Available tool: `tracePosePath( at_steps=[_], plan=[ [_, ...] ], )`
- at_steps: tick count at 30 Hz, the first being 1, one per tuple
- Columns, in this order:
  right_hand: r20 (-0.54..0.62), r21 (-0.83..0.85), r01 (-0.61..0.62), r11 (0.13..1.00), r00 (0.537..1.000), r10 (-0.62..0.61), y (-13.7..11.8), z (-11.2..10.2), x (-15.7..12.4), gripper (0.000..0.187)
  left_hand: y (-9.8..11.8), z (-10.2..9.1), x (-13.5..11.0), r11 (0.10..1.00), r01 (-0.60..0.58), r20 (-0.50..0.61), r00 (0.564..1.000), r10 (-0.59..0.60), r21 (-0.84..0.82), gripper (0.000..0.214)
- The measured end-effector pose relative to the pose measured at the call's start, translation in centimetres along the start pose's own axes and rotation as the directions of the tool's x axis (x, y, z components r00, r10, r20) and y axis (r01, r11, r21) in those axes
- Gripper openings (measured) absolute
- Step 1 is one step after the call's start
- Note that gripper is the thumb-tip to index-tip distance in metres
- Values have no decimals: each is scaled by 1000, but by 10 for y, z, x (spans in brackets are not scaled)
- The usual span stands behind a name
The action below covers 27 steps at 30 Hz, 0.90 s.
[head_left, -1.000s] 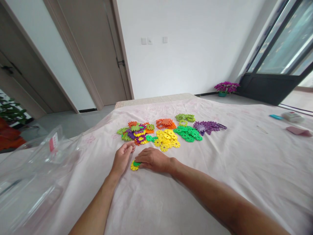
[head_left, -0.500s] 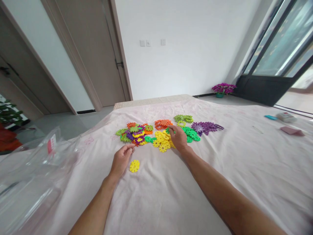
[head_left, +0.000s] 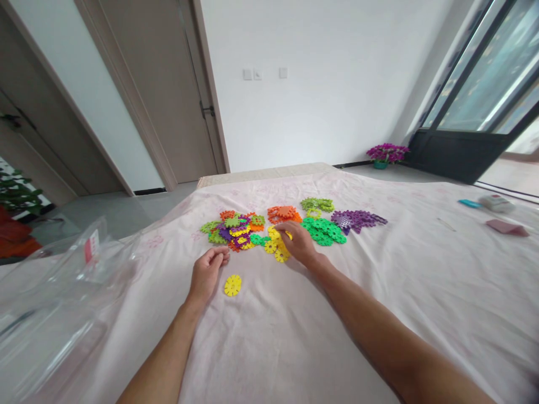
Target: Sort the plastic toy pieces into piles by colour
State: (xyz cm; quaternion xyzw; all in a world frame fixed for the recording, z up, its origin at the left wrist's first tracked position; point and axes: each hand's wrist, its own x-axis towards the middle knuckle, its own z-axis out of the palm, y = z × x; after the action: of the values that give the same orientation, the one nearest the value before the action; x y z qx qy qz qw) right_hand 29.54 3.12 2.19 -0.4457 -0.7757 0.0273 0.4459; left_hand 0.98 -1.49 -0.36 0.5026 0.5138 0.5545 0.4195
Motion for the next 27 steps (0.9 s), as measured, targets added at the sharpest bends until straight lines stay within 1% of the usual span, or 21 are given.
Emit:
tracePosePath(
  at_steps=[1,3,6,8,9,10,12,14,16,20,23,27],
  plan=[
    [100,47,68,997,992,-72,-15,6,-2,22,-1,-2,1,1000,0,-25,1000,0,-7,34],
    [260,120,187,975,942,-213,-44,15,-7,22,-2,-5,3,1000,-6,-74,997,7,8,31],
    [430,244,332,911,805,-409,-78,23,-16,33,-3,-9,5,999,-21,-102,994,26,50,29],
    [500,292,386,875,718,-484,-92,26,-20,41,-3,-9,5,997,-30,-80,996,35,72,29],
    [522,304,406,862,686,-507,-96,28,-22,42,-3,-9,4,996,-33,-69,997,39,84,29],
    [537,308,422,853,663,-522,-99,31,-23,41,-2,-9,4,995,-35,-61,997,41,97,29],
    [551,299,445,844,642,-533,-102,35,-25,34,-2,-7,4,992,-36,-54,998,42,122,28],
    [551,270,466,843,643,-532,-101,37,-26,27,-1,-7,4,989,-37,-47,998,44,142,28],
    [549,230,485,844,651,-524,-100,38,-26,25,-1,-6,4,988,-36,-37,998,43,152,29],
    [527,169,463,870,703,-477,-94,39,-27,24,-1,-7,4,986,-35,-29,999,41,160,29],
    [494,153,413,898,755,-431,-87,40,-29,24,-1,-7,4,983,-45,-20,999,49,176,29],
    [419,74,279,957,862,-284,-75,39,-27,31,-2,-8,4,984,-44,-21,999,48,173,29]
  ],
)
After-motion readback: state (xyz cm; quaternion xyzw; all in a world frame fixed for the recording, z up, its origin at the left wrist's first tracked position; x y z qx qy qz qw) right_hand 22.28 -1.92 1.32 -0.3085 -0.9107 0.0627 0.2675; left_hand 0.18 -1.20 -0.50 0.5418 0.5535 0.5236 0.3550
